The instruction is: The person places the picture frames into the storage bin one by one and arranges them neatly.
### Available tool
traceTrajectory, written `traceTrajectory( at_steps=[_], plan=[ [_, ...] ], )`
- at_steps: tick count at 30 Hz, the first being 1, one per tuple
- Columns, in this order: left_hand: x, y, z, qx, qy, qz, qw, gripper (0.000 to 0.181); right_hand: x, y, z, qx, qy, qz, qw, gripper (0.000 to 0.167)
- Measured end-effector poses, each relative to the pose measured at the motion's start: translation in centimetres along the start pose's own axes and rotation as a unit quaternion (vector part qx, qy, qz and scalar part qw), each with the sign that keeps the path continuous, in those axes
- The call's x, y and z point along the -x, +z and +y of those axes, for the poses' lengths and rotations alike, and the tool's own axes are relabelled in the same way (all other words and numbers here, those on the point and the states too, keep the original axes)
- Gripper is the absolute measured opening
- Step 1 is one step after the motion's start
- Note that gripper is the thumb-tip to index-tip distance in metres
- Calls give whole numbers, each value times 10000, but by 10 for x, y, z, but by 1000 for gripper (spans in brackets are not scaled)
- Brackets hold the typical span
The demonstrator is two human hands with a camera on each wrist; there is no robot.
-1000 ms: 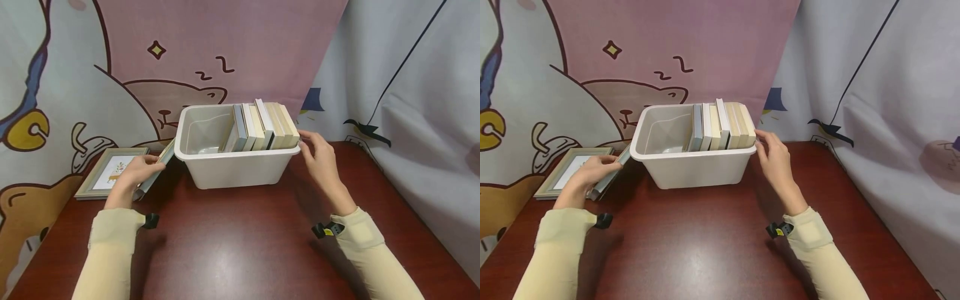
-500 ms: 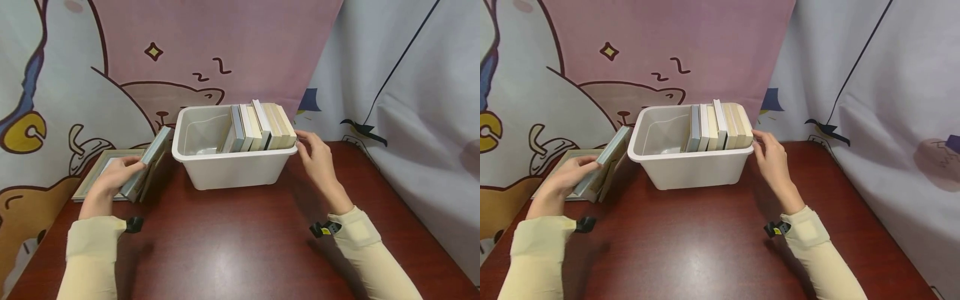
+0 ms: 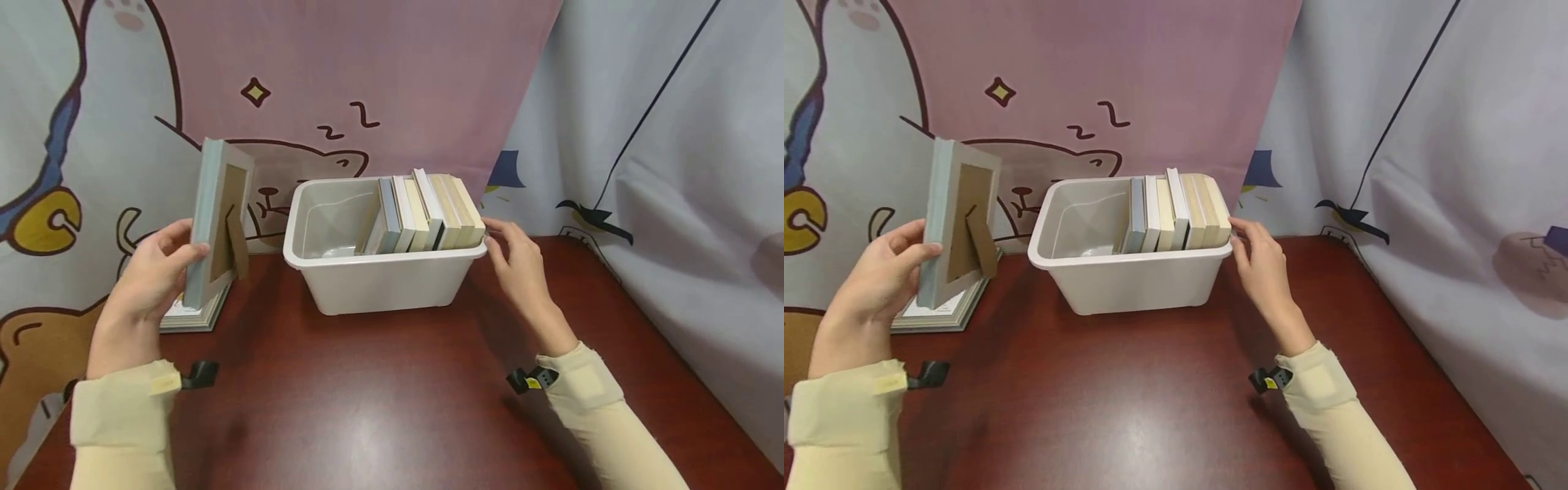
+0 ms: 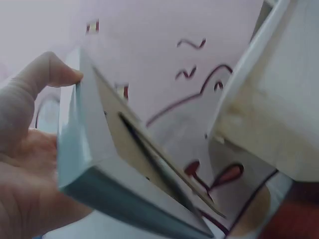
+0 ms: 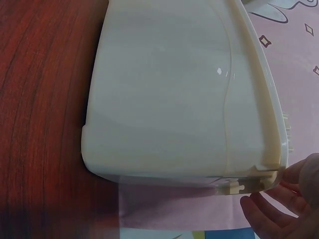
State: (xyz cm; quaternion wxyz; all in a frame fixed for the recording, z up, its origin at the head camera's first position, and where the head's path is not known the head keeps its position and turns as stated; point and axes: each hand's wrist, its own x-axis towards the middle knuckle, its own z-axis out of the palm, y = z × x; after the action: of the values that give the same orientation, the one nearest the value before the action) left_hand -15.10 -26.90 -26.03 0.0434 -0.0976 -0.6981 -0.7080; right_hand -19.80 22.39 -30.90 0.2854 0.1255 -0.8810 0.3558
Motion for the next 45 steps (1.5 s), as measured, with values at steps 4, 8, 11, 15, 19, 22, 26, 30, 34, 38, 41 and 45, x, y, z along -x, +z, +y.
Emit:
traceTrajectory(
  at_steps=[4, 8, 11, 15, 19, 22, 26, 30, 34, 38, 41, 45],
  plan=[
    [-7, 34, 20, -137, 877, -12, 9961, 35, 1, -1, 2, 36, 13, 26, 10000, 34],
    [-15, 67, 32, -663, 1231, 172, 9900, 38, 2, 0, 4, 32, 16, 40, 10000, 34],
    [-23, 88, 35, -676, 1383, 132, 9880, 41, 2, 0, 4, 13, -34, 64, 10000, 34],
    [-37, 110, 33, -691, 1588, -123, 9848, 45, 1, 1, 2, 25, -105, 68, 9999, 33],
    [-52, 127, 24, -1132, 1585, -315, 9803, 43, 2, 2, 2, 40, -113, 65, 9999, 33],
    [-63, 139, 14, -1370, 1429, -432, 9793, 41, 3, 3, 2, 51, -100, 50, 9999, 33],
    [-76, 153, 0, -1667, 1129, -720, 9769, 41, 3, 3, 3, 60, -78, 49, 9999, 33],
    [-88, 164, -15, -2130, 673, -1138, 9681, 41, 2, 2, 3, 48, -72, 76, 9999, 33],
    [-95, 166, -22, -2588, 268, -1715, 9502, 38, 1, 5, 0, 3, -95, 39, 9999, 33],
    [-100, 169, -24, -2968, 60, -2276, 9274, 37, 1, 5, -1, 10, -63, 51, 10000, 34],
    [-103, 169, -25, -3157, -32, -2439, 9170, 40, 1, 4, 0, 11, -52, 107, 9999, 33],
    [-104, 167, -27, -2824, -261, -2475, 9264, 44, 2, 4, 0, -10, -97, 167, 9998, 33]
  ],
)
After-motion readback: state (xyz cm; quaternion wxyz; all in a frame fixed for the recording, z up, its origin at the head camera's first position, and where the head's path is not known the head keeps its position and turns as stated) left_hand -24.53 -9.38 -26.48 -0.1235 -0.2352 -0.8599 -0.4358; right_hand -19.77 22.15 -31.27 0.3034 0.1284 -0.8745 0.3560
